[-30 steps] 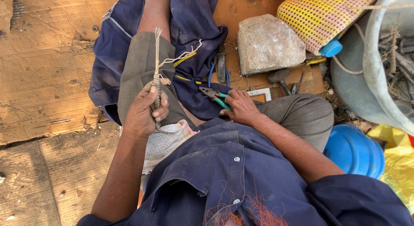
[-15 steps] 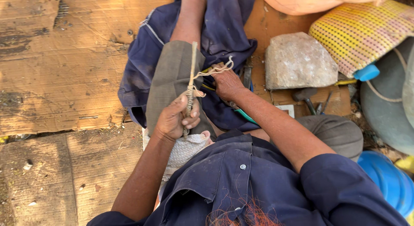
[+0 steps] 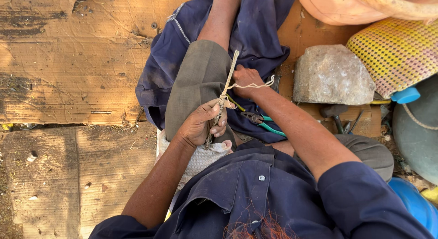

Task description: The person sits on a piece of cardboard on the ground and uses pliers to strip the outer insulation from coiled electrical cables. They repeatedly pull the insulation off the wires and place the stripped cables into a nearby bucket.

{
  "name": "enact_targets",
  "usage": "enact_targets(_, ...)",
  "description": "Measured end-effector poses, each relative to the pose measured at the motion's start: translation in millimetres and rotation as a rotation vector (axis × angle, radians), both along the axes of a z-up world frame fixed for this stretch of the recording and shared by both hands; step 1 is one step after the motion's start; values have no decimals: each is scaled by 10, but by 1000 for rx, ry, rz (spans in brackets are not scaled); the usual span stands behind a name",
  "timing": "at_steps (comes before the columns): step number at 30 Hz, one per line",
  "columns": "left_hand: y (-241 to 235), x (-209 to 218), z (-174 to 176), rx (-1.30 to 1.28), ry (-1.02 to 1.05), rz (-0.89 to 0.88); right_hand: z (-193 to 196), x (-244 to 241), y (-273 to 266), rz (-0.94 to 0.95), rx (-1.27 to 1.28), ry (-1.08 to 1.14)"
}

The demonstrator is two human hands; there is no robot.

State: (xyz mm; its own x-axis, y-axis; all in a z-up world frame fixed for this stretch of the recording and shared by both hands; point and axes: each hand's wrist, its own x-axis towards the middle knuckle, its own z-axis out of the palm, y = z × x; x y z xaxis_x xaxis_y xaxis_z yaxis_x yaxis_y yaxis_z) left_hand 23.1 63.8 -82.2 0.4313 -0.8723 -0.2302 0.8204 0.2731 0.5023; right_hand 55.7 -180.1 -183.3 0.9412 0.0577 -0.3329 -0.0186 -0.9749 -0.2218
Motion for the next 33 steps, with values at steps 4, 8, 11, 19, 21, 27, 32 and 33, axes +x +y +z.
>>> enact_targets(4, 24, -34, -12, -30, -19, -2, 218, 37, -173, 68, -24, 92)
enact_targets(8, 43, -24, 3, -61, -20, 16, 683, 26, -607, -91, -8, 293)
enact_targets(11, 44, -54, 22, -77, -23, 47, 938, -435, -794, -251, 168, 307)
enact_targets(19, 3, -124, 85, -141, 56, 96, 925, -2027, -591, -650, 1412, 258)
enact_targets(21, -44, -134, 138, -202, 63, 51, 956, -2167, -545, -633, 1650, 217)
enact_targets(27, -149, -104, 373, -274, -34, -113, 1292, -2282, -306, -474, 2093, 232)
enact_targets(32, -200, -34, 574, 35, -435, -158, 1512, -2184, -203, -327, 2048, 224)
enact_targets(33, -197, -35, 609, 56, -466, -128, 1527, -2179, -189, -305, 2053, 216)
